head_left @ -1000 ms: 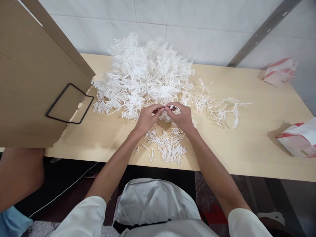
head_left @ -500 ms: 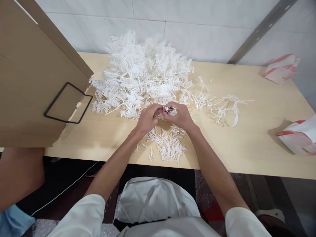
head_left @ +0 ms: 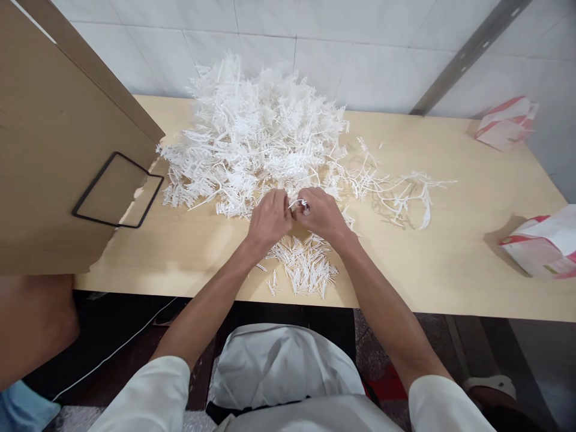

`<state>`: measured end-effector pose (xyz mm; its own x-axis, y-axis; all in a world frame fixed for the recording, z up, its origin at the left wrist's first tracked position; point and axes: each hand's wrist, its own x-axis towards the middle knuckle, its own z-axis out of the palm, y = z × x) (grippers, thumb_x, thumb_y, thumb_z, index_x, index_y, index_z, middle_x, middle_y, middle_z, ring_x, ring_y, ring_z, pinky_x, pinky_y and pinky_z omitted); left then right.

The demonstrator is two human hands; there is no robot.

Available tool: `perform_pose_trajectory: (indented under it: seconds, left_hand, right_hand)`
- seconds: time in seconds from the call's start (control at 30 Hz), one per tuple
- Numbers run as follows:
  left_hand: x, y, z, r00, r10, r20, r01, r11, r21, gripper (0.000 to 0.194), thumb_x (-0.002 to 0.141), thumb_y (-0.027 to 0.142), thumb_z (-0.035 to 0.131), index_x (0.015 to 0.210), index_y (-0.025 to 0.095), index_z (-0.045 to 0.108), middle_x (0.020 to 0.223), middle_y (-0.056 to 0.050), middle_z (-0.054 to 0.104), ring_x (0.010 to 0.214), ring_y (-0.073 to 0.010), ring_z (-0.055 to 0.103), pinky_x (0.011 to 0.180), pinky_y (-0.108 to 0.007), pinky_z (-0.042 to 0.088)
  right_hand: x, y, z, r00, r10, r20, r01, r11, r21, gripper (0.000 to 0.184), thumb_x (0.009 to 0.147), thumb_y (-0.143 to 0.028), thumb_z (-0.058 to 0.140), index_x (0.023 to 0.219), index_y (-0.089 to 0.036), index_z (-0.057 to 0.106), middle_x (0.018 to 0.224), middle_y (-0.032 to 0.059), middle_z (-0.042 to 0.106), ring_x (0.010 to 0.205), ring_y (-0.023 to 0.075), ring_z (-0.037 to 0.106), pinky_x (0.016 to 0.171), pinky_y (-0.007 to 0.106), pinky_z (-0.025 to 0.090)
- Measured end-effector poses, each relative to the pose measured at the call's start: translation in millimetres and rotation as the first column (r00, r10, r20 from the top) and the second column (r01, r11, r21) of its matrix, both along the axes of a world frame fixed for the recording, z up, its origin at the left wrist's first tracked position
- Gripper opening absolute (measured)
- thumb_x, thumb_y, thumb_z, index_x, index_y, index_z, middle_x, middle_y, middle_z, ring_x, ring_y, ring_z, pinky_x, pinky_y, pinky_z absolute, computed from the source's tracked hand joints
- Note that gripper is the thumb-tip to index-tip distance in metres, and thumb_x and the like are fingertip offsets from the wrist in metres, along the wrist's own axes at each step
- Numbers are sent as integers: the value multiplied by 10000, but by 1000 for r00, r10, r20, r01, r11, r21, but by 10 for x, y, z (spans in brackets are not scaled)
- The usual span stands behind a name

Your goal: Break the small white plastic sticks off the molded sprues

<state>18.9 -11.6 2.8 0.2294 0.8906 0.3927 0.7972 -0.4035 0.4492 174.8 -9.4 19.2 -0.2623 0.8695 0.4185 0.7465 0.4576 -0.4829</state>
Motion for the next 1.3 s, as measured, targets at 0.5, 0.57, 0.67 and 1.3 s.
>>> perform_pose_trajectory:
  seconds: [0.5,0.57,0.67,1.3]
  left_hand:
    - [-86,120,95,779,-82,621,199,973,-121,159,952,257,478,979,217,629,1067,-41,699,989,-153,637,867,-316,513]
    - [-86,138,96,721,-108,685,292,943,-159,210,911,390,578,987,205,643,981,-43,708,875,-131,655,787,-272,527]
    - [-88,160,68,687,-127,715,353,919,-175,277,820,447,688,912,186,664,859,-35,702,755,-117,640,702,-246,521]
    - [-122,109,-12,950,-267,160,264,964,35,42,913,168,463,906,209,463,895,-43,566,814,-149,523,729,-293,424]
  right_hand:
    - [56,46,13,828,43,-559,-91,994,-59,190,801,-412,720,875,-238,698,882,-2,724,793,124,655,751,282,534]
    - [57,45,6,840,46,-540,-86,995,-49,210,816,-433,699,889,-236,697,891,5,725,797,130,658,747,291,536]
    - [63,46,-10,866,54,-497,-85,996,-40,230,830,-455,669,908,-239,690,908,12,727,803,141,663,745,306,539]
    - [38,25,-46,983,127,-129,-102,977,186,109,772,-142,556,721,-233,587,713,3,642,697,153,579,643,303,459]
